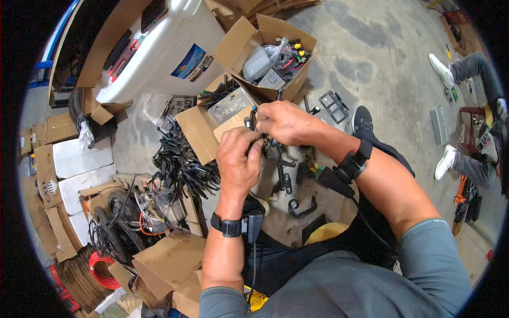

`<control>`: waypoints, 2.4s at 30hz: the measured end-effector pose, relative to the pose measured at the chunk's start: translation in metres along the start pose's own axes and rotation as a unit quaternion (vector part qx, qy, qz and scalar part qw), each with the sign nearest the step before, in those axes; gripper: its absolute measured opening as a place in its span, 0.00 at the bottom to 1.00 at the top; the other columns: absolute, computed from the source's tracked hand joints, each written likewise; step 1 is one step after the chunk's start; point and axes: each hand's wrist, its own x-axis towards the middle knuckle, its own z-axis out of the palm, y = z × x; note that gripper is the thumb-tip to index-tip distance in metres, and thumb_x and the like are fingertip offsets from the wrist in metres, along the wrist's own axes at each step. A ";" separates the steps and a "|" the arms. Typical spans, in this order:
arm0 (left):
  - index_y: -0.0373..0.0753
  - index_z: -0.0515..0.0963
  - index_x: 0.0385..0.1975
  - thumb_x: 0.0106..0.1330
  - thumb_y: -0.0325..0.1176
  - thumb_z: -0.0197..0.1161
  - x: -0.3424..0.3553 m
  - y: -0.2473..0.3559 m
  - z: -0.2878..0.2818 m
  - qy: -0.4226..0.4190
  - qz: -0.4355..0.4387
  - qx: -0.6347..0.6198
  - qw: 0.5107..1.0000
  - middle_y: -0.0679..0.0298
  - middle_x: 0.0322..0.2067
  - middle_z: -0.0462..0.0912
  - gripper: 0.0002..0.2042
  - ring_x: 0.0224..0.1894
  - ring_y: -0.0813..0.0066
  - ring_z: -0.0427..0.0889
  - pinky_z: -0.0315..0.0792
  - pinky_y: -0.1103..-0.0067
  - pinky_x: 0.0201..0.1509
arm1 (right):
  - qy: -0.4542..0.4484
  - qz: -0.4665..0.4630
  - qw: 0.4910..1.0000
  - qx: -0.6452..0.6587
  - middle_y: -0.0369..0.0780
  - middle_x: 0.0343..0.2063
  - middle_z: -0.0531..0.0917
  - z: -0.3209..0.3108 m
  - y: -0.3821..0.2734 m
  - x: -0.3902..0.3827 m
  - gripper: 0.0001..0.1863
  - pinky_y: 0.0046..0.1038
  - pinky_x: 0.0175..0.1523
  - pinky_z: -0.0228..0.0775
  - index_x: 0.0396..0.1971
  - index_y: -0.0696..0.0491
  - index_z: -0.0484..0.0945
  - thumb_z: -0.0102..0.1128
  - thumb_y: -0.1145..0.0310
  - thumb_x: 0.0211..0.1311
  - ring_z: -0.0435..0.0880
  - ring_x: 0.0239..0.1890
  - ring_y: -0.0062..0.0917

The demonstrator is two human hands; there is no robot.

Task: Repairing or assembling a wiring harness and mechanical parts for a motorcycle using pliers.

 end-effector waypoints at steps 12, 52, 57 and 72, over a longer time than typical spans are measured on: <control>0.34 0.81 0.30 0.52 0.21 0.64 -0.002 -0.011 0.002 0.045 -0.037 -0.069 0.996 0.58 0.31 0.81 0.06 0.36 0.62 0.79 0.73 0.72 0.41 | -0.024 -0.033 0.999 -0.021 0.54 0.24 0.79 -0.011 -0.009 -0.019 0.13 0.43 0.37 0.69 0.27 0.60 0.75 0.55 0.64 0.56 0.79 0.32 0.50; 0.33 0.80 0.33 0.55 0.27 0.69 -0.008 0.010 -0.019 0.140 -0.083 0.044 0.986 0.55 0.26 0.83 0.08 0.28 0.62 0.82 0.74 0.74 0.33 | 0.099 -0.157 0.982 0.039 0.52 0.21 0.77 0.007 -0.044 -0.021 0.11 0.35 0.33 0.69 0.30 0.62 0.75 0.56 0.68 0.60 0.80 0.26 0.38; 0.34 0.80 0.35 0.54 0.25 0.69 -0.009 0.005 -0.022 0.163 -0.072 0.021 0.984 0.53 0.29 0.82 0.09 0.28 0.58 0.81 0.74 0.73 0.32 | 0.094 -0.120 0.984 0.090 0.44 0.20 0.79 0.019 -0.041 -0.015 0.11 0.31 0.33 0.69 0.30 0.62 0.77 0.56 0.68 0.61 0.77 0.25 0.26; 0.32 0.80 0.40 0.58 0.24 0.65 -0.004 -0.002 -0.020 0.158 -0.068 0.012 0.985 0.58 0.29 0.85 0.11 0.27 0.75 0.81 0.75 0.80 0.34 | 0.068 -0.068 0.990 0.106 0.46 0.22 0.78 0.017 -0.044 -0.008 0.11 0.35 0.34 0.70 0.30 0.61 0.76 0.56 0.66 0.60 0.77 0.29 0.34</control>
